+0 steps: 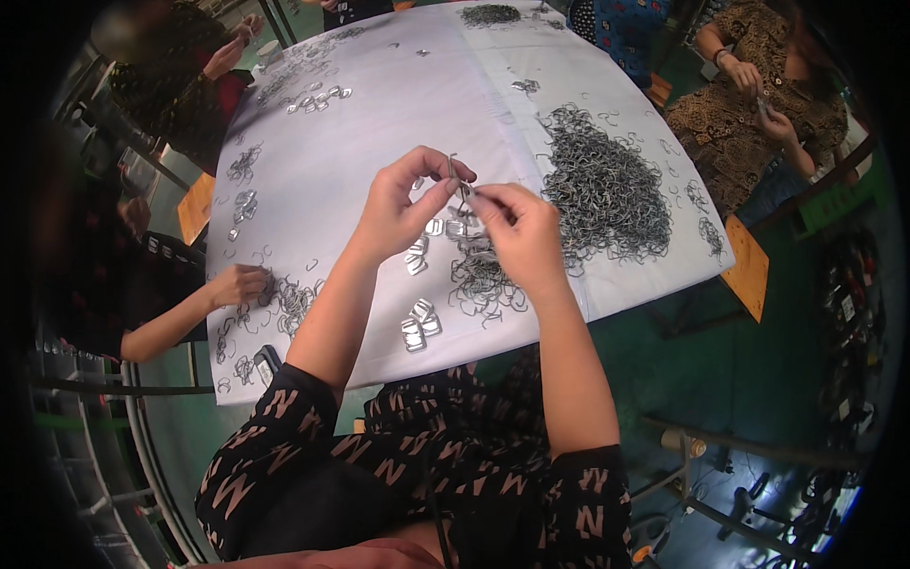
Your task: The person sits at a table and assembles small metal parts by hand. They pick up a metal piece and a coiled wire, insert the wire into the piece, and place the assembled unit on the table. The person repeats this process continuously, occasionally hanging a chain of assembled parts on a nearby rack.
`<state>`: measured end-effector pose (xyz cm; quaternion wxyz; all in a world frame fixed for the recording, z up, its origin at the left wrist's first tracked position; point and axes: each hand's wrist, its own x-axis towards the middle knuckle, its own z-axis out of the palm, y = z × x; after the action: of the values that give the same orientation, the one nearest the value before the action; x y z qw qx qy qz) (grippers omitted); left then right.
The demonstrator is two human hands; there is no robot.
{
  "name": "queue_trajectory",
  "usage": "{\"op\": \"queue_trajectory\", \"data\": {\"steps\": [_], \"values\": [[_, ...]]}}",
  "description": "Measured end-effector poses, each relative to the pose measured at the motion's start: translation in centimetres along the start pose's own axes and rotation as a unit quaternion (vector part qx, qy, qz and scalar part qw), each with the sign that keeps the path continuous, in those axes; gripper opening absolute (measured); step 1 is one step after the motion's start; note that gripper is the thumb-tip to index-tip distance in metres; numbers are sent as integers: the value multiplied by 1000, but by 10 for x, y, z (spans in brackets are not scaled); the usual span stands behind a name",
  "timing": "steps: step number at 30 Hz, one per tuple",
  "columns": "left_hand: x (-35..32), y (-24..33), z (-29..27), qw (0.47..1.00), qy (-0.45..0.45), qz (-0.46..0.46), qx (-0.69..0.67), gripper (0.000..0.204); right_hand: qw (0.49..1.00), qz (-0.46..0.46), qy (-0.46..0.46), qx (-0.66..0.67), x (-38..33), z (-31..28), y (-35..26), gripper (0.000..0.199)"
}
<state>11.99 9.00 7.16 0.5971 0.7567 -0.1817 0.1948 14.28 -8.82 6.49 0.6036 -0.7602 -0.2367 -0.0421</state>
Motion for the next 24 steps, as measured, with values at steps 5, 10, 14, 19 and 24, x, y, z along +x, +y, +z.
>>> {"op": "queue_trajectory", "data": {"steps": [5,10,14,19,24], "values": [[0,17,-19,999,9,48,11,8,985,-4,169,-24,16,-2,82,18],[1,35,-30,997,18,77,16,8,959,8,-28,-283,-2,34,129,24],[-1,43,-36,994,51,92,21,7,915,-3,-101,-391,-6,72,110,23],[-7,46,-43,997,40,66,28,7,916,-99,-29,-387,-1,78,145,17],[-8,36,-32,998,-12,43,42,7,992,35,115,-34,18,38,92,15]]}}
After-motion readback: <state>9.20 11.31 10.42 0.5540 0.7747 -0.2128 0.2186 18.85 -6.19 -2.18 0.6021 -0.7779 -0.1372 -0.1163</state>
